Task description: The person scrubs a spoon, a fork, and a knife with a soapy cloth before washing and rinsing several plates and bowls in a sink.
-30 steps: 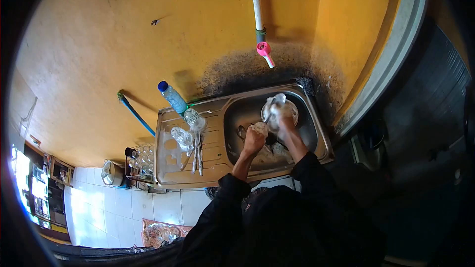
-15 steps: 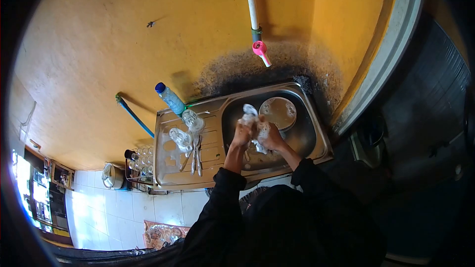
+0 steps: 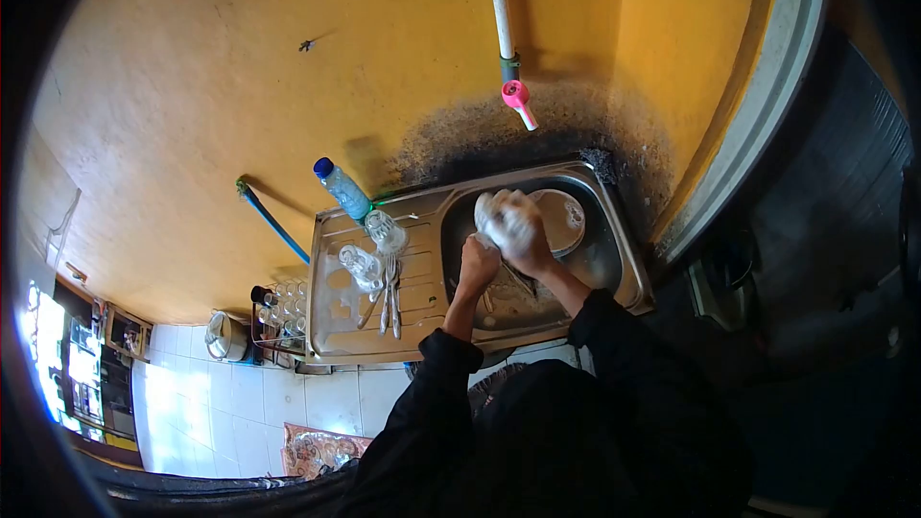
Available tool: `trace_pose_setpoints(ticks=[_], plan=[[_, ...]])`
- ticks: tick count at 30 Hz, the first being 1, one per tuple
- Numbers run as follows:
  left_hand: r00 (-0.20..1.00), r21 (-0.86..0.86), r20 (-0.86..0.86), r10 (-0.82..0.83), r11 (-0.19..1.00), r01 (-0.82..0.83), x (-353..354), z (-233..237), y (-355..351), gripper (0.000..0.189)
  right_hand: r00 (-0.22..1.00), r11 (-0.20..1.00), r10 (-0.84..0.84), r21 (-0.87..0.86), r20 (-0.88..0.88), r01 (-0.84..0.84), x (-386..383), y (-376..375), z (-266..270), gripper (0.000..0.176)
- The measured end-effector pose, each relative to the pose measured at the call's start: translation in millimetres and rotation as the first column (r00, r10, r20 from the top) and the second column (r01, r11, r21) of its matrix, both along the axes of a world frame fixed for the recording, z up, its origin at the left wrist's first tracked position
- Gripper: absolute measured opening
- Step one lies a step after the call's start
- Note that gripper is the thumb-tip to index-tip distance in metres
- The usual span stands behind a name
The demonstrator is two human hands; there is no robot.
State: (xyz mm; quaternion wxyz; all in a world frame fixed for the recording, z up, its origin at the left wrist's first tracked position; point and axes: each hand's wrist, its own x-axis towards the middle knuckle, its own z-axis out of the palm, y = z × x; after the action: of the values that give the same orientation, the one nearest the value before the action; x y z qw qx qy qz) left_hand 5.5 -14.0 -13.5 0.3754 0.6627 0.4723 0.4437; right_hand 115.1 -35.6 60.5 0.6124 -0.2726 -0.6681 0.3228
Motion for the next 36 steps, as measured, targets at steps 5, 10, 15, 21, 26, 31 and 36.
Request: trace_pose_setpoints(ticks=[5,10,15,21,26,31,36], plan=[[0.988,0.059,-0.112,-0.102,0.992,0.109,-8,12,-13,0.016,0.801,0.909,-0.407,0.277,0.439,0.31,16,15,-31,0.008],[0.984,0.244,-0.18,0.013,0.969,0.031,-9,14,-19,0.014,0.813,0.895,-0.357,0.417,0.46,0.157,20,23,-35,0.013],[0.964,0.196,-0.263,0.031,0.98,0.022,-13,-7,-10,0.011,0.838,0.879,-0.399,0.416,0.374,0.233,9,13,-36,0.012],[0.979,0.209,-0.198,-0.041,0.974,0.083,-12,21,-23,0.011,0.74,0.815,-0.539,0.026,0.402,0.579,23,29,-16,0.007],[0.977,0.242,-0.168,-0.132,0.955,0.171,-10,7,-10,0.011,0.82,0.747,-0.059,-0.57,-0.57,-0.342,7,20,-44,0.01],[0.756,0.046,-0.609,0.24,0.962,-0.268,-35,7,-34,0.019,0.978,0.877,-0.186,-0.465,-0.1,0.119,5,31,-83,0.006],[0.59,0.117,-0.68,0.435,0.859,-0.499,-101,4,-45,0.015,0.873,0.766,-0.207,-0.628,-0.442,-0.137,21,11,-52,0.013]])
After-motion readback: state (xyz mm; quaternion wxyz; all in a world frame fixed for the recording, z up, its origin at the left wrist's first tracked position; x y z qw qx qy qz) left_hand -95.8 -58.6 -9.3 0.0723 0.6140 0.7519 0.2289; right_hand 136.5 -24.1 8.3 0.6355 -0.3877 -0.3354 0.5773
